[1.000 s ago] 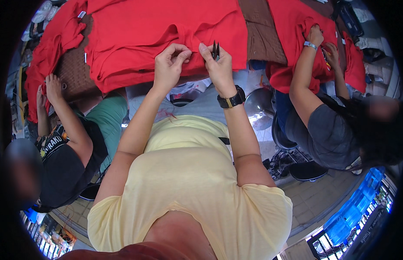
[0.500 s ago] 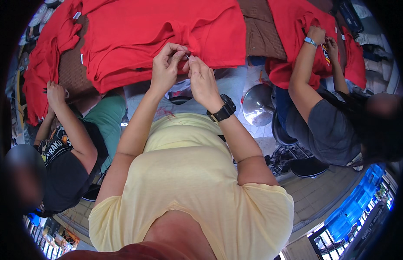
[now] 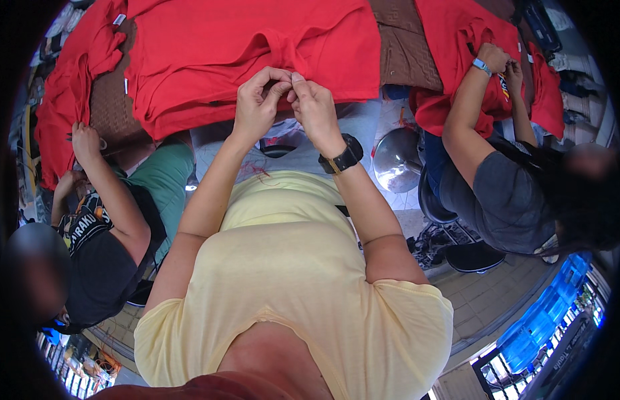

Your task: The person trims loose threads from the necklines of red t-shirts using shears. They handle the shirts one at a time, cutting excess material from the collar region before moving to the next item.

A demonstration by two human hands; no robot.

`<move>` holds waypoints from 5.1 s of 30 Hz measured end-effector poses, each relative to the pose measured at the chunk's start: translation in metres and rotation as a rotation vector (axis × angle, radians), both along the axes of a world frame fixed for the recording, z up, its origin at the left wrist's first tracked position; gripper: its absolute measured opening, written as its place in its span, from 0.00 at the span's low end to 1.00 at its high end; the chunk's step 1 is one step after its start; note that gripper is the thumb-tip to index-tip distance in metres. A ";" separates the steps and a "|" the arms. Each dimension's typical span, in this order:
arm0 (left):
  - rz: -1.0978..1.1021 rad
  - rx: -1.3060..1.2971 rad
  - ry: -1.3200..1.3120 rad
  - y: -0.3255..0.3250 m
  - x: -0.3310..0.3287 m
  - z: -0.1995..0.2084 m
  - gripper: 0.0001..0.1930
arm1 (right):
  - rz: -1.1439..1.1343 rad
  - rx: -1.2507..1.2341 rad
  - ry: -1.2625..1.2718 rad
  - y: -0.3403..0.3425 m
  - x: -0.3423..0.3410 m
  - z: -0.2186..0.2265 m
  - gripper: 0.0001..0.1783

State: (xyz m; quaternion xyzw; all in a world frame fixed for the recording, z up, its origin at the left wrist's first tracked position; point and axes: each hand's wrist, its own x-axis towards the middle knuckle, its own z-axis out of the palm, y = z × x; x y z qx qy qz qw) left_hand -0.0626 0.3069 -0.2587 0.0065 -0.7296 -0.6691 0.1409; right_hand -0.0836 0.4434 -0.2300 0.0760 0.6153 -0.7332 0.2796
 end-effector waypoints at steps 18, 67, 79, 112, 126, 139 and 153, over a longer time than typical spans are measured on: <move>0.143 -0.421 -0.022 -0.015 0.002 0.018 0.15 | -0.085 0.175 0.454 0.010 -0.026 -0.020 0.15; 0.143 -0.448 0.196 -0.012 0.007 0.005 0.05 | 0.079 0.608 0.816 -0.008 -0.016 0.003 0.09; -0.146 0.114 -0.232 -0.033 0.008 -0.002 0.06 | -0.139 0.484 1.126 -0.010 -0.011 0.024 0.10; -0.050 0.192 -0.174 -0.024 0.008 -0.001 0.04 | 0.114 0.354 0.477 -0.018 0.030 0.021 0.22; 0.067 0.045 -0.003 -0.018 0.009 -0.007 0.02 | 0.100 0.501 0.456 -0.021 0.011 -0.006 0.29; 0.011 0.088 -0.042 -0.020 0.012 -0.016 0.04 | 0.098 0.157 0.176 -0.013 -0.009 -0.017 0.24; 0.034 0.122 0.026 -0.016 0.012 -0.016 0.02 | 0.114 0.212 0.207 -0.013 -0.011 -0.029 0.23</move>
